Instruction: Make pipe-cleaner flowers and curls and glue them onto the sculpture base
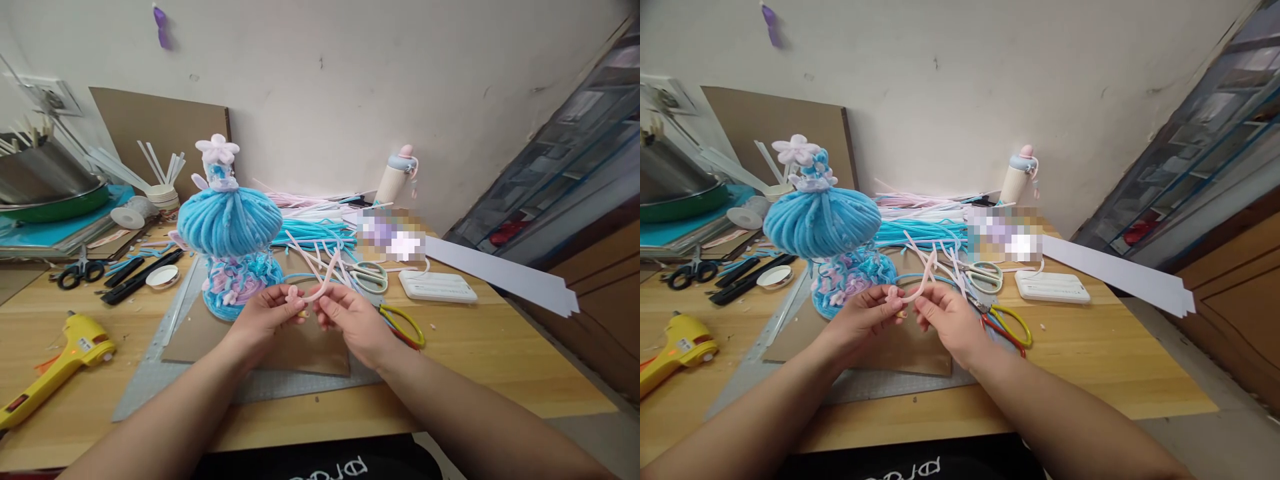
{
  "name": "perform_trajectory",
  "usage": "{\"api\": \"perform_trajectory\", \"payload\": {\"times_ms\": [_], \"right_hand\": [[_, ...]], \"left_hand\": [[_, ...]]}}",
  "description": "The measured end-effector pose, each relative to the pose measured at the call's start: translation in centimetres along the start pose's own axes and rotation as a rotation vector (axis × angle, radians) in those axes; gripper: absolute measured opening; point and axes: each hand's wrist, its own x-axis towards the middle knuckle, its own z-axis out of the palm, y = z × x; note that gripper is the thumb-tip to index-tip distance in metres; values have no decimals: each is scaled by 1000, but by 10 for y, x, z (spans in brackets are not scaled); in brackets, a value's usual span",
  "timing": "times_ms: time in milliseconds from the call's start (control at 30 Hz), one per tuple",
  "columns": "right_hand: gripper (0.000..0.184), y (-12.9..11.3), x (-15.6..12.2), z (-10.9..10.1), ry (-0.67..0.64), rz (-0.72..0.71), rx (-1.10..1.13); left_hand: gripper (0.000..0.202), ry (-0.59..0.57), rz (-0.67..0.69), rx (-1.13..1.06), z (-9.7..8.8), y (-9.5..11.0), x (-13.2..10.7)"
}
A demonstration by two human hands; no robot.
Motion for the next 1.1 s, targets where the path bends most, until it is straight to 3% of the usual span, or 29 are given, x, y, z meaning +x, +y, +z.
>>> {"api": "perform_trajectory", "payload": {"times_ms": [67,233,567,767,1100], "right_hand": [[22,3,-1,4,-60,46,54],[21,3,-4,6,-24,37,91],[14,-1,-3,7,-24,121,388],[13,-5,-2,2,-1,84,357],[11,-7,-1,-2,17,44,329]], "left_hand": [[19,-74,-8,11,1,0,-1],[19,-149,-101,51,4,0,-4],[23,-49,-54,77,2,-3,-2],[23,17,-23,179,0,-3,-1],[22,29,15,185,2,-2,-1]]}}
